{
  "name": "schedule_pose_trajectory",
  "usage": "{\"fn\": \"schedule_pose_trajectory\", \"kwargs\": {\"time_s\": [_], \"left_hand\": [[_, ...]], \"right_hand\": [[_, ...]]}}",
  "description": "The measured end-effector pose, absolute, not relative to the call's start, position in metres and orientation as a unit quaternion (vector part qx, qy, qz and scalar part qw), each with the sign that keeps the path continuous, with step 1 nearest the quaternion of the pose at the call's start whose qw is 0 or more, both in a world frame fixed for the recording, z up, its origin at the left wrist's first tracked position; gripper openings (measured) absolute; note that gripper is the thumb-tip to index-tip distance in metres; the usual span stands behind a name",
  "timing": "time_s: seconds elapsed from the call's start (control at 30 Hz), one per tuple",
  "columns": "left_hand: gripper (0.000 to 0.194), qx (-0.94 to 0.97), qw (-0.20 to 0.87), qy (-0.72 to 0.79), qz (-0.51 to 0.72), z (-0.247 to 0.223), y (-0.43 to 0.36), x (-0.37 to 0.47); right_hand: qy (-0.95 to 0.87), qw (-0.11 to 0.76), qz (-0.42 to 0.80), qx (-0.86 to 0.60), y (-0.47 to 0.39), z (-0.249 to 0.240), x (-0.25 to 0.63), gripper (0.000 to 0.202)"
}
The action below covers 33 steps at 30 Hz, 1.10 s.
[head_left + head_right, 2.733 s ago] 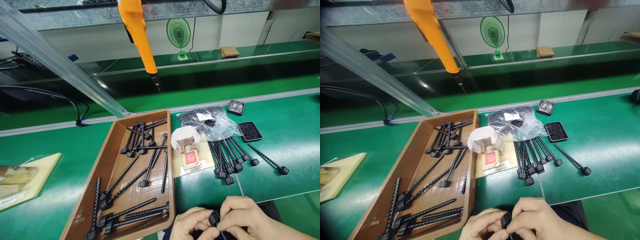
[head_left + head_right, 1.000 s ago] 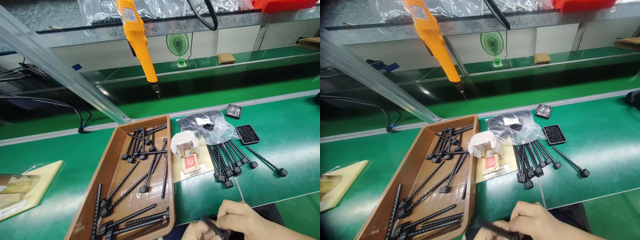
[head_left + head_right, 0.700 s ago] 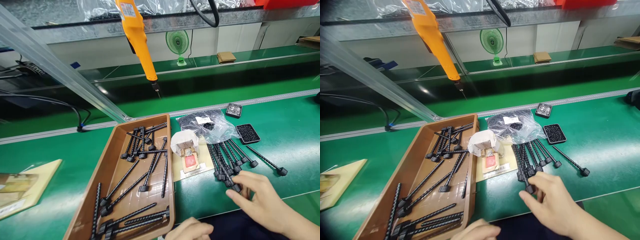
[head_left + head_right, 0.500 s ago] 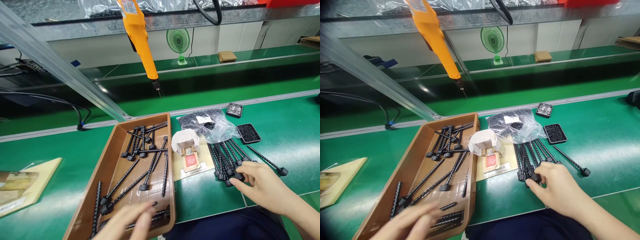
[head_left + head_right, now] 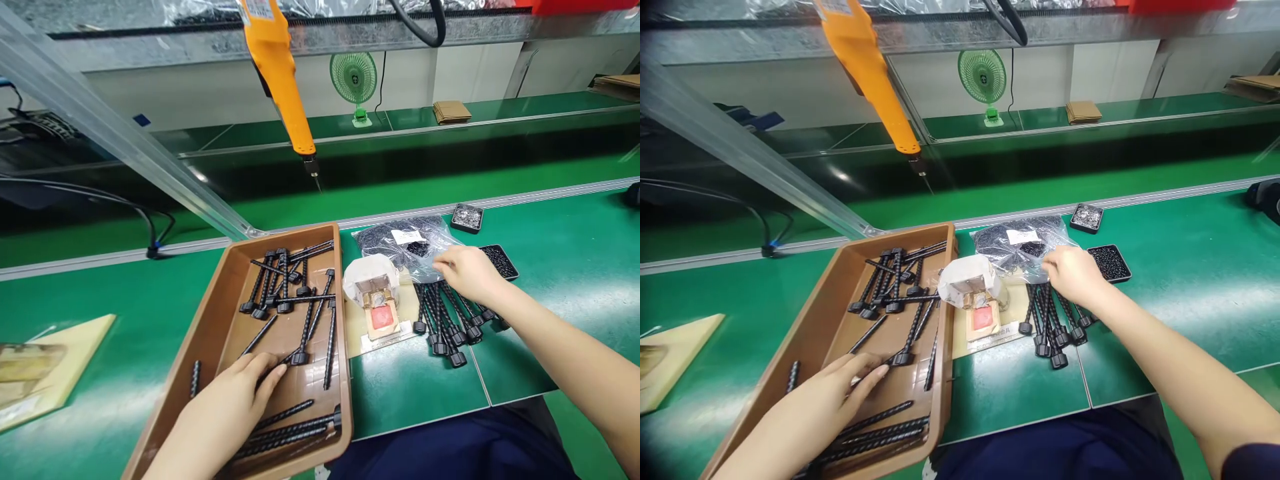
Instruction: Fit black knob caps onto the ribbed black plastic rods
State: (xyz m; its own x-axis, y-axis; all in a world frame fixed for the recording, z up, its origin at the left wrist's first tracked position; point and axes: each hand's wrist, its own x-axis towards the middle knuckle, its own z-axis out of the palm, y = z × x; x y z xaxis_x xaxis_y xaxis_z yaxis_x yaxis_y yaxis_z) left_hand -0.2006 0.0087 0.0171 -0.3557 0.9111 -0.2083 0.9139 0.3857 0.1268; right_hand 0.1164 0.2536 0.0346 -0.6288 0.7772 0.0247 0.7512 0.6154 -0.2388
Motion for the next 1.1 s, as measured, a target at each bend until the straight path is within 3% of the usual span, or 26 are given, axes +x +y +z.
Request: {"fn": "schedule_pose_trajectory", "kwargs": {"time_s": [0.2, 0.33, 0.6, 0.9, 1.1], "left_hand": [[0.055, 0.565, 0.132, 0.814, 0.017, 0.019, 0.016, -0.185], [0.046, 0.606, 0.147, 0.781, -0.021, 0.013, 0.017, -0.180], [0.037, 0.629, 0.128, 0.767, -0.022, 0.012, 0.016, -0.177], [0.043, 0.671, 0.154, 0.723, 0.049, 0.000, 0.020, -0.187], [0.034, 0.580, 0.131, 0.755, 0.275, 0.025, -0.013, -0.183]], "right_hand": [[-0.909, 0.013, 0.076, -0.410, 0.313, 0.008, 0.069, 0.012], [-0.903, -0.013, 0.064, -0.426, 0.320, 0.003, 0.056, 0.004], [-0.885, -0.010, 0.080, -0.459, 0.313, 0.003, 0.058, 0.014], [-0.854, 0.129, 0.177, -0.472, 0.303, 0.011, 0.080, 0.025], [-0.801, 0.271, 0.314, -0.431, 0.256, 0.017, 0.125, 0.014]]}}
